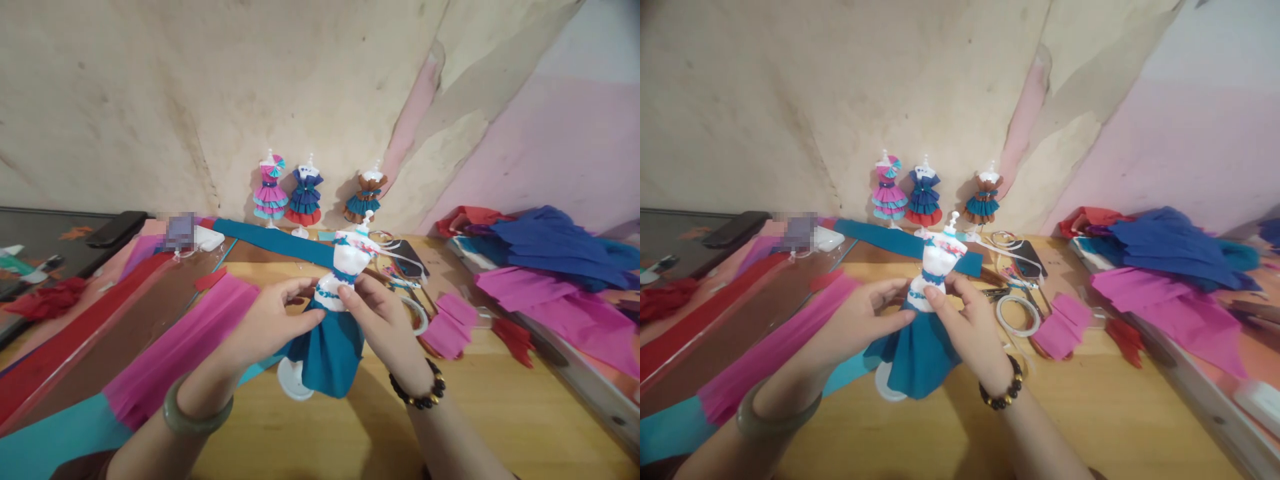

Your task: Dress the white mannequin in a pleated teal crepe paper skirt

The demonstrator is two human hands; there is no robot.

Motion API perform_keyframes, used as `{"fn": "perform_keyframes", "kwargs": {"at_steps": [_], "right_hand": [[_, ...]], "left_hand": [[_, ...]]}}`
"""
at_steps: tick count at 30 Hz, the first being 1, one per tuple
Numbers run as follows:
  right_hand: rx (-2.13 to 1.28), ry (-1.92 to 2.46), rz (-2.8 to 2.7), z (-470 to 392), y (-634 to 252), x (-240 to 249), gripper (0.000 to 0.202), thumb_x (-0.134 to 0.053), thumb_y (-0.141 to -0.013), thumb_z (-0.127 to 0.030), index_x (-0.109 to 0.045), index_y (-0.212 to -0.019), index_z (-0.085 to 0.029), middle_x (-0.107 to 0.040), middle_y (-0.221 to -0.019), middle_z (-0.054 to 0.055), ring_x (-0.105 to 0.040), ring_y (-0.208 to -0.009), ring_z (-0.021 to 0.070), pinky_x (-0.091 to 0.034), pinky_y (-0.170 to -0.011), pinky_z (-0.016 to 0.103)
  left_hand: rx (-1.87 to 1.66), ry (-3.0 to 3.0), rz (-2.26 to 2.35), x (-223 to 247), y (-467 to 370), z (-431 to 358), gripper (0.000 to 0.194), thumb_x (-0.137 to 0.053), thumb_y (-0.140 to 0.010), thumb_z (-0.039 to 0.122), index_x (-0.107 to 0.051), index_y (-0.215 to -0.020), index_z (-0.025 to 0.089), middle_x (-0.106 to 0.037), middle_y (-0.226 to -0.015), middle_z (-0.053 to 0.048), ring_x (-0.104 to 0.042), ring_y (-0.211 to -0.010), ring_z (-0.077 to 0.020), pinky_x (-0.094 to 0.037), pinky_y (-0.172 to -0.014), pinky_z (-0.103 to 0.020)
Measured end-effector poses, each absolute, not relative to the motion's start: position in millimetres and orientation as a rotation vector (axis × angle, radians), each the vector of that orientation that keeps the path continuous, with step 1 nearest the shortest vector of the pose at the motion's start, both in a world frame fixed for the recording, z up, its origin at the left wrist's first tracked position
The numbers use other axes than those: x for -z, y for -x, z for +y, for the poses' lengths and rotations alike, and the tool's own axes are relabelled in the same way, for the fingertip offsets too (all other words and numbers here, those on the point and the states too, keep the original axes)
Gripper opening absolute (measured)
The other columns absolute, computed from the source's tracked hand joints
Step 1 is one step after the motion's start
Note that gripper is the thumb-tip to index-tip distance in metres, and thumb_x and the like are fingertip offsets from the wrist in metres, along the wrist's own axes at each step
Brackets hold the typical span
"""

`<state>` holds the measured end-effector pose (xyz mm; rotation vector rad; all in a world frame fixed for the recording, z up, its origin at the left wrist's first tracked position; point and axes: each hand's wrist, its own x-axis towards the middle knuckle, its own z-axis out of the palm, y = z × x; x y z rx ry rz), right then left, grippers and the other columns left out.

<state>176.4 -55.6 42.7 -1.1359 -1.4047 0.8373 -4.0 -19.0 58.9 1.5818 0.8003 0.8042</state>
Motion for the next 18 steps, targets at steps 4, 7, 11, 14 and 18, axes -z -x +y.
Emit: {"fn": "perform_keyframes", "kwargs": {"at_steps": [4, 7, 11, 14, 18], "right_hand": [[-0.853, 1.12, -1.563, -52, -187, -42, 0.036, -0.05, -0.094, -0.051, -0.066, -0.114, -0.024, -0.073, -0.106, 0.004, -0.066, -0.101, 0.0225, -0.053, -0.087, 0.034], [-0.92, 1.152, -1.693, -52, -194, -46, 0.038, -0.046, -0.096, -0.052, -0.07, -0.106, -0.024, -0.074, -0.094, 0.002, -0.067, -0.094, 0.0224, -0.054, -0.082, 0.033], [-0.985, 1.274, -1.716, -53, -197, -52, 0.035, -0.058, -0.089, -0.051, -0.07, -0.082, -0.019, -0.069, -0.072, 0.001, -0.061, -0.065, 0.0163, -0.051, -0.06, 0.027], [-0.919, 1.359, -1.651, -55, -196, -56, 0.031, -0.065, -0.084, -0.047, -0.067, -0.073, -0.018, -0.066, -0.066, -0.001, -0.056, -0.056, 0.0126, -0.045, -0.051, 0.024], [-0.805, 1.34, -1.677, -61, -192, -62, 0.021, -0.068, -0.083, -0.038, -0.069, -0.072, -0.02, -0.071, -0.069, -0.001, -0.062, -0.061, 0.0142, -0.05, -0.057, 0.024]], "left_hand": [[-0.78, -1.613, 0.795, -59, 7, -16, 0.03, -0.069, -0.081, 0.026, -0.07, -0.11, 0.022, -0.072, -0.119, -0.007, -0.064, -0.112, -0.0247, -0.046, -0.1, -0.038], [-0.797, -1.603, 0.793, -61, 10, -15, 0.031, -0.069, -0.081, 0.028, -0.069, -0.111, 0.021, -0.072, -0.119, -0.007, -0.064, -0.112, -0.0246, -0.046, -0.1, -0.037], [-0.85, -1.621, 0.849, -60, 11, -14, 0.033, -0.069, -0.081, 0.028, -0.068, -0.113, 0.019, -0.071, -0.12, -0.009, -0.064, -0.113, -0.025, -0.046, -0.101, -0.038], [-0.887, -1.639, 0.874, -58, 11, -13, 0.036, -0.068, -0.081, 0.026, -0.067, -0.116, 0.017, -0.071, -0.121, -0.01, -0.064, -0.114, -0.0255, -0.046, -0.101, -0.039], [-0.934, -1.638, 0.886, -58, 9, -14, 0.036, -0.068, -0.079, 0.023, -0.066, -0.114, 0.016, -0.071, -0.119, -0.011, -0.065, -0.111, -0.0252, -0.048, -0.098, -0.039]]}}
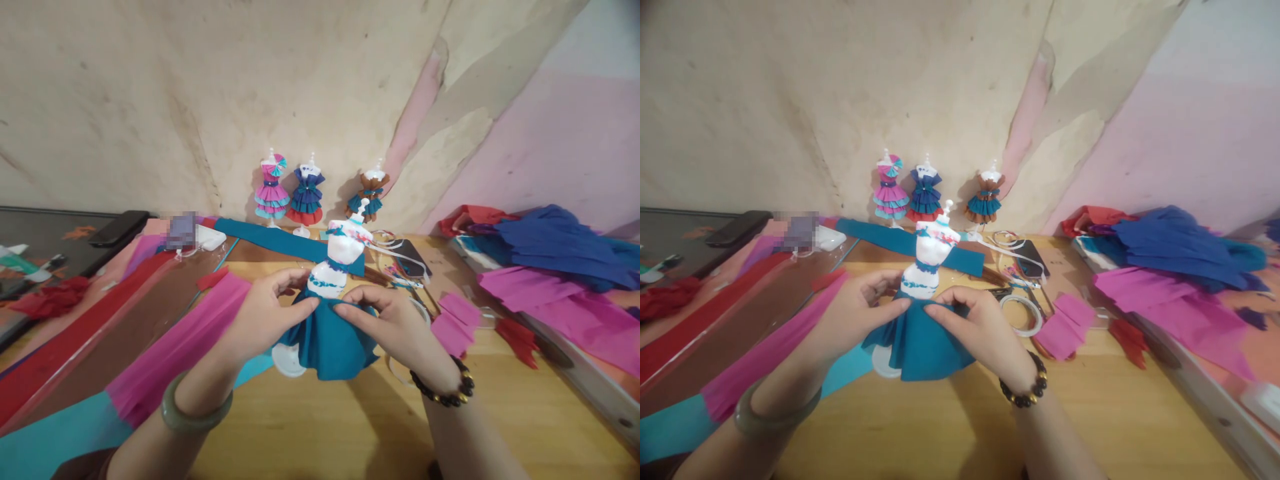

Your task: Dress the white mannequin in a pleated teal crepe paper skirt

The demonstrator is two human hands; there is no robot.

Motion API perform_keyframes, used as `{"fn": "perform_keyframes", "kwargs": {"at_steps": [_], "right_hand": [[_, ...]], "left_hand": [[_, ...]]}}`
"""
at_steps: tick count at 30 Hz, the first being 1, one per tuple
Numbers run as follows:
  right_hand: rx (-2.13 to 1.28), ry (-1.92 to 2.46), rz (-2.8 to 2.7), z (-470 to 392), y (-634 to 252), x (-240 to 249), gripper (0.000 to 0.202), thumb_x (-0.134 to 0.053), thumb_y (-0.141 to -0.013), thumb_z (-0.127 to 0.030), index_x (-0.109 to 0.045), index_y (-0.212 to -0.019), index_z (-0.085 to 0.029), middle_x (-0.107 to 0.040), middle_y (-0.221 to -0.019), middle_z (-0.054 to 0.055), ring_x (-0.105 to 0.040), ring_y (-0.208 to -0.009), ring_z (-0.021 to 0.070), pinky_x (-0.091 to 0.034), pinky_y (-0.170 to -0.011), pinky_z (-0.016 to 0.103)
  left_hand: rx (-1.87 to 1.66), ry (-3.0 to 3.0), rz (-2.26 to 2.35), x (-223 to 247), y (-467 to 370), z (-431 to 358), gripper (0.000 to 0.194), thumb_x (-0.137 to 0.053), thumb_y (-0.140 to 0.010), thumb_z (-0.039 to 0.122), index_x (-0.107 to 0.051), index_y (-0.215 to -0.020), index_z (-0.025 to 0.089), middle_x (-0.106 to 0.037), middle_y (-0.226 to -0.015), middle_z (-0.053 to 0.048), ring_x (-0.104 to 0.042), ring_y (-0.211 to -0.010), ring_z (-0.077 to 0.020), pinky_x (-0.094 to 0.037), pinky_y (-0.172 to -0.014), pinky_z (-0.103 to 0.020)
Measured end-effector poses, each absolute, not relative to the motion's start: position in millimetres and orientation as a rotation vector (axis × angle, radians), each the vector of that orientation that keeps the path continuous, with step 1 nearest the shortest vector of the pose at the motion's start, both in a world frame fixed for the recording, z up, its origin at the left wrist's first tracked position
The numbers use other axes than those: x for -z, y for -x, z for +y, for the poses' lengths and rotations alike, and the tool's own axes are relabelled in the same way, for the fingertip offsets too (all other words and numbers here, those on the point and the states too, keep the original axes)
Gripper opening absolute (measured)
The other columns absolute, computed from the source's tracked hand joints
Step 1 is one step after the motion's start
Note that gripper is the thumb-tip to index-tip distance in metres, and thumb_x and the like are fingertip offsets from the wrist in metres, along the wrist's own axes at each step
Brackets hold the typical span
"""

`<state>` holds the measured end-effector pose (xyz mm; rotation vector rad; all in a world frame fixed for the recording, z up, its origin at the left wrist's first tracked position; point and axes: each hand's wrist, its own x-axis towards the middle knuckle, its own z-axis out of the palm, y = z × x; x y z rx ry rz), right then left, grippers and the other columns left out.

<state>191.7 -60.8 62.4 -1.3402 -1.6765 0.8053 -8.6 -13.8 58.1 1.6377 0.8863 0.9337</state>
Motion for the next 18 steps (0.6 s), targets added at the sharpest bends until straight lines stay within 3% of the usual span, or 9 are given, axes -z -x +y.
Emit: {"fn": "perform_keyframes", "kwargs": {"at_steps": [9, 14, 18], "right_hand": [[-0.649, 1.207, -1.743, -72, -180, -63, 0.007, -0.068, -0.085, -0.027, -0.075, -0.088, -0.024, -0.078, -0.09, 0.0, -0.072, -0.082, 0.0179, -0.055, -0.078, 0.028], [-0.549, 1.231, -1.753, -69, -180, -61, 0.009, -0.065, -0.087, -0.024, -0.074, -0.089, -0.023, -0.078, -0.092, 0.001, -0.072, -0.085, 0.0184, -0.054, -0.08, 0.029], [-0.504, 1.332, -1.712, -68, -181, -61, 0.009, -0.065, -0.087, -0.029, -0.071, -0.084, -0.022, -0.077, -0.084, 0.0, -0.07, -0.077, 0.0173, -0.053, -0.072, 0.027]], "left_hand": [[-1.054, -1.623, 0.855, -55, 5, -15, 0.034, -0.068, -0.079, 0.02, -0.066, -0.113, 0.018, -0.072, -0.119, -0.009, -0.065, -0.111, -0.0245, -0.048, -0.098, -0.038], [-1.065, -1.629, 0.839, -57, 5, -16, 0.035, -0.067, -0.081, 0.021, -0.065, -0.115, 0.016, -0.072, -0.118, -0.01, -0.066, -0.108, -0.0241, -0.049, -0.097, -0.037], [-1.059, -1.622, 0.833, -61, 6, -18, 0.035, -0.068, -0.08, 0.022, -0.065, -0.114, 0.015, -0.071, -0.12, -0.011, -0.067, -0.108, -0.0241, -0.05, -0.096, -0.037]]}}
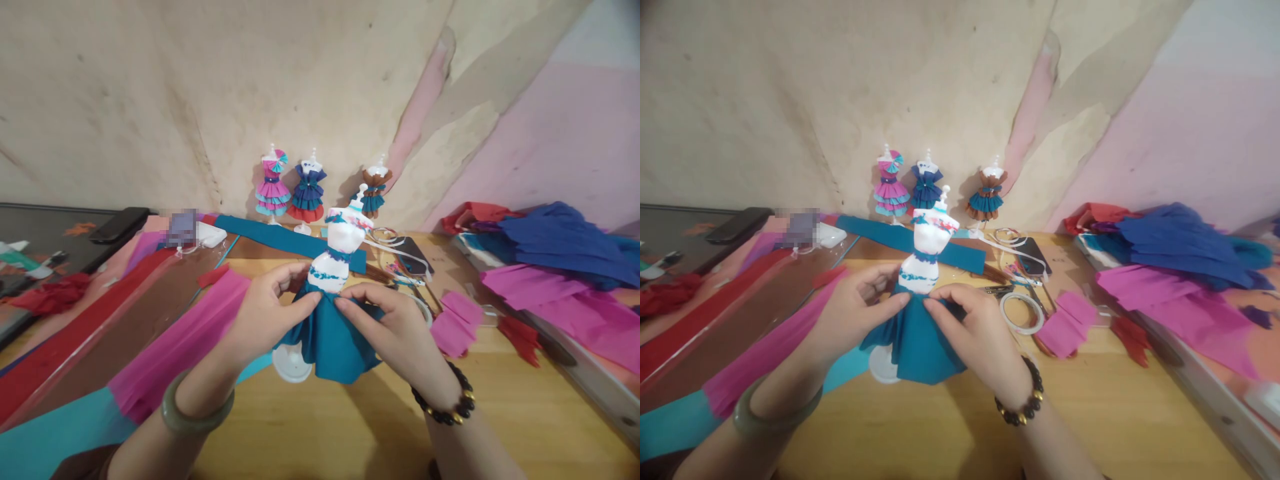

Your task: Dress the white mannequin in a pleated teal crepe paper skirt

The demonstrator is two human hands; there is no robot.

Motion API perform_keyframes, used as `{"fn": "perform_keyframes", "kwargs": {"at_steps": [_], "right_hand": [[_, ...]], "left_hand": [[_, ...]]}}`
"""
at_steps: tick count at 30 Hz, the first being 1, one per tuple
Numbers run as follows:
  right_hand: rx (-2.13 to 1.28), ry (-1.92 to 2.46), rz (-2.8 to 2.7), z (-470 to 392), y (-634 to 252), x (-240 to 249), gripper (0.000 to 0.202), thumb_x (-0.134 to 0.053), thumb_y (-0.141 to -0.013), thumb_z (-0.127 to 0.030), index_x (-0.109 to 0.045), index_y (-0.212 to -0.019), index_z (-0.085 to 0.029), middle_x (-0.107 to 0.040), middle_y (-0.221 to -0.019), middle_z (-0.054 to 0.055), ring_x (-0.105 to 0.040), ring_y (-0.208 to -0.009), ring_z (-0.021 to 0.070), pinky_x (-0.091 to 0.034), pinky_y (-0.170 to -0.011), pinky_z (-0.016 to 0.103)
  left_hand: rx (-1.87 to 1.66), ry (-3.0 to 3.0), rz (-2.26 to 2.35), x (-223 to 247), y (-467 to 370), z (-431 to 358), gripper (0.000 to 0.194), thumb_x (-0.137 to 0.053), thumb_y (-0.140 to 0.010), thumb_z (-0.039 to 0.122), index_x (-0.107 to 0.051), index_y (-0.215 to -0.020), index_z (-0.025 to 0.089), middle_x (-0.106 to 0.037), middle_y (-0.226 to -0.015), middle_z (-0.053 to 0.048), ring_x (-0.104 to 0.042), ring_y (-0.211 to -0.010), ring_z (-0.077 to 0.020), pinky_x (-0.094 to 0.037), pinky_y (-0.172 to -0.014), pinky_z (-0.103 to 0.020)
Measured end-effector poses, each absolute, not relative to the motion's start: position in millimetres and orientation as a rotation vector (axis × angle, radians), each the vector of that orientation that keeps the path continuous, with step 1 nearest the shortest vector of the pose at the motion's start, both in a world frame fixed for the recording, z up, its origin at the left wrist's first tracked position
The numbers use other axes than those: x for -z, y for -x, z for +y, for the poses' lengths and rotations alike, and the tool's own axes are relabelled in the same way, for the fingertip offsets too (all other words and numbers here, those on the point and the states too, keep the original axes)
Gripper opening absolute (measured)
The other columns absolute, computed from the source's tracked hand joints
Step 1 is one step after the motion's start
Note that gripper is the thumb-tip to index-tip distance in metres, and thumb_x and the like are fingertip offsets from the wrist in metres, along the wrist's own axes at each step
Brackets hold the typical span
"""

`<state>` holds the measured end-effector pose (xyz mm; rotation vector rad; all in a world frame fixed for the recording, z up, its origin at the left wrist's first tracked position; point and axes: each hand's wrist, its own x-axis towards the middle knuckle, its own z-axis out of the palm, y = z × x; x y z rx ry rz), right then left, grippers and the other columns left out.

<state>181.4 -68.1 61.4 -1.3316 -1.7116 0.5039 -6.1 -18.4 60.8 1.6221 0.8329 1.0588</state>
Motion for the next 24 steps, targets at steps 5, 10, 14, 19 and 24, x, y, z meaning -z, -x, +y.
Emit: {"fn": "perform_keyframes", "kwargs": {"at_steps": [5, 10, 14, 19, 24], "right_hand": [[-0.524, 1.388, -1.681, -69, -182, -64, 0.016, -0.066, -0.086, -0.036, -0.066, -0.08, -0.022, -0.072, -0.077, -0.001, -0.065, -0.07, 0.0162, -0.049, -0.066, 0.027], [-0.616, 1.453, -1.684, -69, -179, -62, 0.031, -0.076, -0.075, -0.043, -0.056, -0.089, -0.023, -0.067, -0.087, 0.0, -0.064, -0.081, 0.0198, -0.048, -0.073, 0.031], [-0.676, 1.494, -1.687, -69, -174, -59, 0.038, -0.077, -0.074, -0.042, -0.051, -0.095, -0.024, -0.066, -0.093, 0.001, -0.064, -0.087, 0.0219, -0.049, -0.076, 0.034], [-0.677, 1.484, -1.703, -69, -169, -55, 0.035, -0.073, -0.077, -0.039, -0.047, -0.094, -0.024, -0.065, -0.091, 0.002, -0.062, -0.082, 0.0216, -0.049, -0.071, 0.033], [-0.586, 1.56, -1.7, -70, -168, -54, 0.035, -0.073, -0.076, -0.041, -0.047, -0.092, -0.023, -0.062, -0.085, 0.002, -0.06, -0.076, 0.0207, -0.046, -0.066, 0.032]], "left_hand": [[-1.048, -1.566, 0.783, -60, 6, -18, 0.035, -0.069, -0.081, 0.022, -0.066, -0.115, 0.016, -0.072, -0.119, -0.01, -0.067, -0.109, -0.0237, -0.051, -0.096, -0.036], [-1.043, -1.479, 0.758, -60, 4, -17, 0.036, -0.069, -0.079, 0.021, -0.066, -0.115, 0.015, -0.071, -0.12, -0.011, -0.067, -0.11, -0.0248, -0.051, -0.096, -0.037], [-1.057, -1.462, 0.76, -60, 3, -18, 0.035, -0.069, -0.078, 0.019, -0.066, -0.113, 0.015, -0.071, -0.12, -0.01, -0.067, -0.11, -0.0244, -0.051, -0.097, -0.036], [-1.062, -1.394, 0.763, -59, -1, -21, 0.031, -0.069, -0.078, 0.019, -0.067, -0.109, 0.016, -0.074, -0.113, -0.008, -0.069, -0.104, -0.0226, -0.053, -0.092, -0.034], [-1.027, -1.313, 0.751, -61, -3, -22, 0.03, -0.073, -0.075, 0.021, -0.069, -0.105, 0.016, -0.075, -0.108, -0.009, -0.069, -0.102, -0.0244, -0.054, -0.089, -0.035]]}}
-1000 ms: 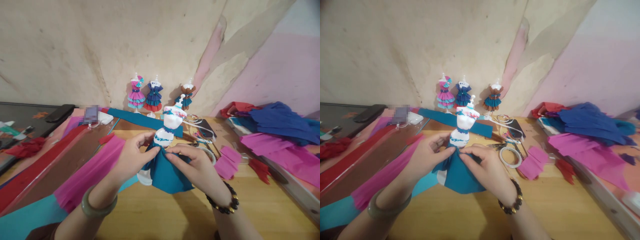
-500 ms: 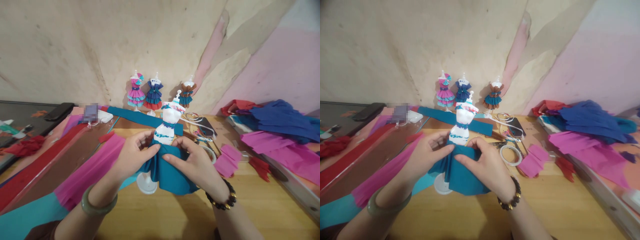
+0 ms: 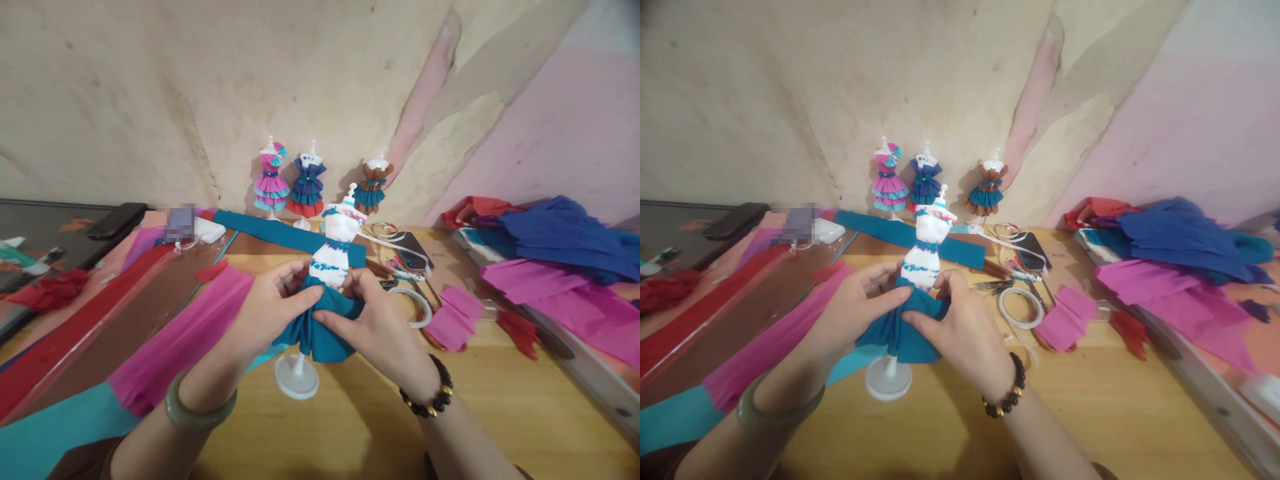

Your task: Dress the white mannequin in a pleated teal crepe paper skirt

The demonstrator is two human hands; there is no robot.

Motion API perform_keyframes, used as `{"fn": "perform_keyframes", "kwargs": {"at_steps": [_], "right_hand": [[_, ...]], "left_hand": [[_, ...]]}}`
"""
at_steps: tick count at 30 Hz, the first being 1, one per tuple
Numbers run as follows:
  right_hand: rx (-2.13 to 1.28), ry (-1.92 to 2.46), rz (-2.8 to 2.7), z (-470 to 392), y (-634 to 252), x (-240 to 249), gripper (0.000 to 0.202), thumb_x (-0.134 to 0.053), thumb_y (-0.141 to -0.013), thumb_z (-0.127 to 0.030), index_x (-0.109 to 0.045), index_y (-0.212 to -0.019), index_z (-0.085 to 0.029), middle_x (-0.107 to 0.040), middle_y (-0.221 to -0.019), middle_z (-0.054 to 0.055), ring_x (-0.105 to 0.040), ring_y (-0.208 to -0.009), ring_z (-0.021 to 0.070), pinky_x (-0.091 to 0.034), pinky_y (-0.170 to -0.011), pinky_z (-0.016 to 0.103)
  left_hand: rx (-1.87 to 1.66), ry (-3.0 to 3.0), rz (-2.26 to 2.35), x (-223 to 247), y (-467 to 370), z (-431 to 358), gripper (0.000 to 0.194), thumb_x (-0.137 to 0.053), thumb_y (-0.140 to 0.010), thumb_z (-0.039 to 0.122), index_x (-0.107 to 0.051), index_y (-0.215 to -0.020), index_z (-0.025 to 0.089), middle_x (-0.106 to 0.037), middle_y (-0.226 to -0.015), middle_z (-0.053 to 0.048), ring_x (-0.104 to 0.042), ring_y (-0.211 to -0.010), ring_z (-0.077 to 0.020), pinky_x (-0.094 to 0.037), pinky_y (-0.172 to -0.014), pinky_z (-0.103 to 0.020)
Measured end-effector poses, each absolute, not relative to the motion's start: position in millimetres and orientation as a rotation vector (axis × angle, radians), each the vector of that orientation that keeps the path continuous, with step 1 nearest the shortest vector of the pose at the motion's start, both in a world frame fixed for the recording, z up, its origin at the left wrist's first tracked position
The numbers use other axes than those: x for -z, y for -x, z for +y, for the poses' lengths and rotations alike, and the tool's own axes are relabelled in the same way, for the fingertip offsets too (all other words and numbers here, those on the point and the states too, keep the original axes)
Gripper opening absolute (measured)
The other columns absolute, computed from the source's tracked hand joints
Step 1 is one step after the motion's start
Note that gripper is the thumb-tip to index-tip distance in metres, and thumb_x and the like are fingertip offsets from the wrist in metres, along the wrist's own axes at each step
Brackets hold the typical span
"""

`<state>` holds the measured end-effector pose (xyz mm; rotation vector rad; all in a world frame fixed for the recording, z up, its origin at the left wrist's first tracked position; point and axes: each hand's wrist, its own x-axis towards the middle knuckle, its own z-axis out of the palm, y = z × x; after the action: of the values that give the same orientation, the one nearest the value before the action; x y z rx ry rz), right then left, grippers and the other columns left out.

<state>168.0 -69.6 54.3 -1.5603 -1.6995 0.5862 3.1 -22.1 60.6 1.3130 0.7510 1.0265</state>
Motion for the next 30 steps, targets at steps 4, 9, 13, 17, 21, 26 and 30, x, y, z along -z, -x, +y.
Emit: {"fn": "perform_keyframes", "kwargs": {"at_steps": [4, 9, 13, 17, 21, 26, 30], "right_hand": [[-0.563, 1.557, -1.726, -70, -169, -57, 0.032, -0.071, -0.078, -0.039, -0.046, -0.09, -0.023, -0.06, -0.08, 0.0, -0.058, -0.072, 0.019, -0.045, -0.064, 0.03], [-0.541, 1.56, -1.723, -69, -175, -58, 0.034, -0.073, -0.078, -0.041, -0.049, -0.093, -0.023, -0.062, -0.084, 0.001, -0.061, -0.076, 0.0194, -0.045, -0.065, 0.03], [-0.501, 1.537, -1.692, -67, -180, -57, 0.027, -0.069, -0.082, -0.044, -0.052, -0.085, -0.022, -0.063, -0.08, 0.0, -0.061, -0.074, 0.0185, -0.046, -0.067, 0.03], [-0.537, 1.447, -1.719, -68, -182, -60, 0.019, -0.06, -0.091, -0.039, -0.061, -0.083, -0.022, -0.068, -0.079, 0.0, -0.063, -0.073, 0.0163, -0.047, -0.067, 0.028], [-0.545, 1.337, -1.737, -70, -181, -64, 0.012, -0.06, -0.092, -0.03, -0.067, -0.087, -0.022, -0.074, -0.085, -0.001, -0.067, -0.078, 0.0164, -0.05, -0.072, 0.026], [-0.567, 1.261, -1.757, -72, -181, -65, 0.009, -0.062, -0.091, -0.028, -0.07, -0.091, -0.023, -0.076, -0.093, 0.001, -0.07, -0.086, 0.0191, -0.054, -0.079, 0.029], [-0.576, 1.232, -1.751, -72, -182, -65, 0.009, -0.062, -0.09, -0.028, -0.071, -0.091, -0.024, -0.076, -0.094, 0.002, -0.07, -0.088, 0.0204, -0.055, -0.081, 0.032]], "left_hand": [[-1.017, -1.281, 0.748, -61, -3, -21, 0.035, -0.076, -0.072, 0.023, -0.069, -0.105, 0.016, -0.075, -0.108, -0.01, -0.068, -0.105, -0.0272, -0.053, -0.091, -0.038], [-1.056, -1.31, 0.769, -60, -4, -20, 0.032, -0.076, -0.072, 0.023, -0.07, -0.103, 0.016, -0.075, -0.109, -0.009, -0.069, -0.104, -0.0263, -0.053, -0.093, -0.039], [-1.079, -1.335, 0.803, -58, -3, -19, 0.032, -0.077, -0.072, 0.026, -0.07, -0.102, 0.016, -0.076, -0.108, -0.01, -0.069, -0.102, -0.0259, -0.054, -0.091, -0.038], [-1.106, -1.359, 0.791, -56, -3, -19, 0.031, -0.075, -0.074, 0.026, -0.069, -0.104, 0.016, -0.076, -0.109, -0.009, -0.069, -0.1, -0.0236, -0.053, -0.09, -0.036], [-1.132, -1.375, 0.816, -54, -2, -19, 0.035, -0.076, -0.073, 0.026, -0.067, -0.105, 0.016, -0.075, -0.11, -0.01, -0.069, -0.1, -0.0239, -0.053, -0.09, -0.036], [-1.164, -1.409, 0.841, -54, 0, -19, 0.037, -0.075, -0.073, 0.025, -0.064, -0.107, 0.015, -0.074, -0.111, -0.011, -0.068, -0.102, -0.0234, -0.051, -0.092, -0.036], [-1.168, -1.42, 0.854, -57, -1, -22, 0.035, -0.074, -0.073, 0.023, -0.063, -0.105, 0.016, -0.074, -0.11, -0.009, -0.068, -0.103, -0.0234, -0.051, -0.09, -0.035]]}}
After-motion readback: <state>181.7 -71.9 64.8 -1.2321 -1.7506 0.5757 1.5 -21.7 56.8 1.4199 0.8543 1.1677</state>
